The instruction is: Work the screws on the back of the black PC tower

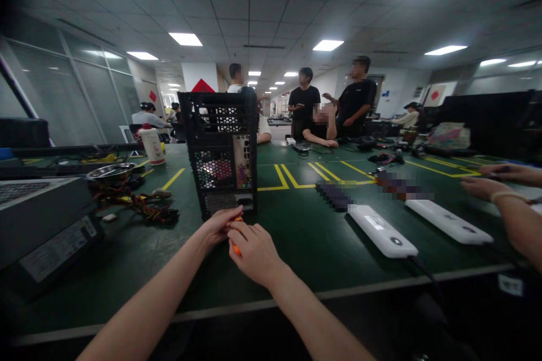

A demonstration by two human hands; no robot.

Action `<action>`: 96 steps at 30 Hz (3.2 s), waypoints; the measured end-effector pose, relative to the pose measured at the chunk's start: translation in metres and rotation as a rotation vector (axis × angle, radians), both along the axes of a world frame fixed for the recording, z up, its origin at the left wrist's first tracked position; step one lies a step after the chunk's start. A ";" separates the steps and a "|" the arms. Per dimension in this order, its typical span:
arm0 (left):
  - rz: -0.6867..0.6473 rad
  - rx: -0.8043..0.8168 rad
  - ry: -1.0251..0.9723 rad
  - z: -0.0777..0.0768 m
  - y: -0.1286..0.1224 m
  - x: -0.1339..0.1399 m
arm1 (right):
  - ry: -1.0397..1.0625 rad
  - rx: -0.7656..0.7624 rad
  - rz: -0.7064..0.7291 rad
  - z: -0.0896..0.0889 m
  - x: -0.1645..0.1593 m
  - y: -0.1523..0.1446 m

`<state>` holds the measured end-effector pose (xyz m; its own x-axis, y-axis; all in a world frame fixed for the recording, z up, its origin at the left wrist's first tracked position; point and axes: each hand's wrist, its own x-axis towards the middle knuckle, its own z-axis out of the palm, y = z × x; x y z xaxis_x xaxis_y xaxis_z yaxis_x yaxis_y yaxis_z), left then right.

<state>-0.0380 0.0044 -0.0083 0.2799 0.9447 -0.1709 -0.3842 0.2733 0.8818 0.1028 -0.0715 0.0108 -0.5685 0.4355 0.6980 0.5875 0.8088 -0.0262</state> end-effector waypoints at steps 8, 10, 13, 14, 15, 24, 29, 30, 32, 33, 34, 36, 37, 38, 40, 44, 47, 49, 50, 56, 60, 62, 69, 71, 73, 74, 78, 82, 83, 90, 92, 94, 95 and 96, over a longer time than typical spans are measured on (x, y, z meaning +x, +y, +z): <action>-0.049 0.037 0.027 0.005 -0.005 0.001 | 0.129 -0.071 -0.004 -0.001 0.002 0.002; -0.051 0.027 0.037 0.004 -0.003 -0.001 | 0.103 -0.089 0.015 0.000 0.001 0.000; -0.048 0.021 0.030 0.004 -0.003 -0.002 | 0.058 -0.086 0.006 0.000 0.001 -0.001; -0.053 0.022 0.026 0.004 -0.003 -0.002 | 0.047 -0.078 -0.003 0.000 0.000 -0.001; -0.060 0.023 0.025 0.005 -0.004 -0.002 | 0.040 -0.067 -0.015 -0.001 0.000 -0.001; -0.108 0.045 -0.003 0.007 -0.004 -0.003 | 0.080 -0.036 -0.075 -0.001 0.000 0.001; -0.062 0.044 0.004 0.002 -0.001 -0.003 | 0.013 -0.089 -0.066 0.002 0.000 -0.003; -0.057 0.044 0.003 0.002 -0.001 -0.003 | -0.004 -0.089 -0.059 0.002 0.000 -0.003; -0.062 0.047 0.004 0.002 -0.001 -0.003 | -0.024 -0.080 -0.045 0.001 0.000 -0.002; -0.066 0.049 0.009 0.002 -0.001 -0.003 | -0.021 -0.077 -0.042 0.001 -0.001 -0.001; -0.071 0.052 0.013 0.003 -0.001 -0.003 | -0.009 -0.076 -0.042 0.000 -0.001 -0.001; -0.081 0.057 0.013 0.003 -0.002 -0.003 | 0.032 -0.086 -0.047 -0.001 -0.001 0.001; -0.084 0.056 0.009 0.004 -0.002 -0.003 | 0.054 -0.094 -0.050 -0.002 -0.001 0.002; -0.085 0.053 0.005 0.004 -0.003 -0.003 | 0.074 -0.101 -0.051 -0.002 0.000 0.003; -0.083 0.050 -0.001 0.005 -0.003 -0.003 | 0.103 -0.114 -0.051 -0.002 0.000 0.003; -0.083 0.061 -0.004 0.004 -0.002 -0.003 | 0.114 -0.135 -0.032 -0.001 0.001 0.002; -0.074 0.061 -0.003 0.003 -0.002 -0.004 | 0.106 -0.148 -0.017 0.000 0.001 0.001; -0.067 0.057 -0.009 0.004 -0.003 -0.003 | 0.111 -0.147 -0.013 -0.001 0.001 0.001; -0.058 0.051 -0.014 0.004 -0.003 -0.003 | 0.118 -0.146 -0.015 -0.001 0.001 0.002; 0.055 -0.006 0.005 0.008 -0.001 0.002 | 0.171 -0.146 -0.055 -0.003 0.001 0.005; 0.072 0.006 0.018 0.009 -0.002 0.003 | 0.178 -0.169 -0.024 -0.004 0.002 0.004; 0.068 0.012 0.024 0.010 -0.002 0.003 | 0.167 -0.177 -0.006 -0.004 0.002 0.003; 0.087 0.032 0.038 0.010 -0.004 0.003 | 0.201 -0.140 -0.089 -0.004 0.002 0.005; 0.094 0.035 0.042 0.011 -0.005 0.003 | 0.216 -0.136 -0.112 -0.004 0.002 0.005; 0.094 0.039 0.041 0.011 -0.005 0.004 | 0.223 -0.139 -0.115 -0.003 0.002 0.005; 0.094 0.041 0.041 0.012 -0.006 0.004 | 0.226 -0.142 -0.109 -0.003 0.002 0.005; 0.102 0.047 0.030 0.010 -0.005 0.004 | 0.264 -0.152 -0.090 -0.002 0.002 0.005; 0.083 0.063 -0.010 0.007 -0.002 0.003 | 0.273 -0.162 -0.085 -0.001 0.002 0.002; 0.078 0.064 -0.019 0.006 -0.001 0.002 | 0.256 -0.169 -0.080 0.000 0.002 0.001; 0.065 0.047 -0.073 0.007 0.000 0.001 | 0.164 -0.191 -0.138 0.001 0.001 -0.003; 0.054 0.061 -0.078 0.006 0.000 0.000 | 0.150 -0.179 -0.144 0.002 0.001 -0.005; 0.051 0.079 -0.084 0.005 0.000 -0.001 | 0.136 -0.166 -0.145 0.002 0.001 -0.006; 0.052 0.083 -0.085 0.004 0.001 -0.001 | 0.132 -0.160 -0.147 0.003 0.001 -0.007; 0.054 0.081 -0.084 0.003 0.002 -0.001 | 0.131 -0.157 -0.151 0.003 0.002 -0.007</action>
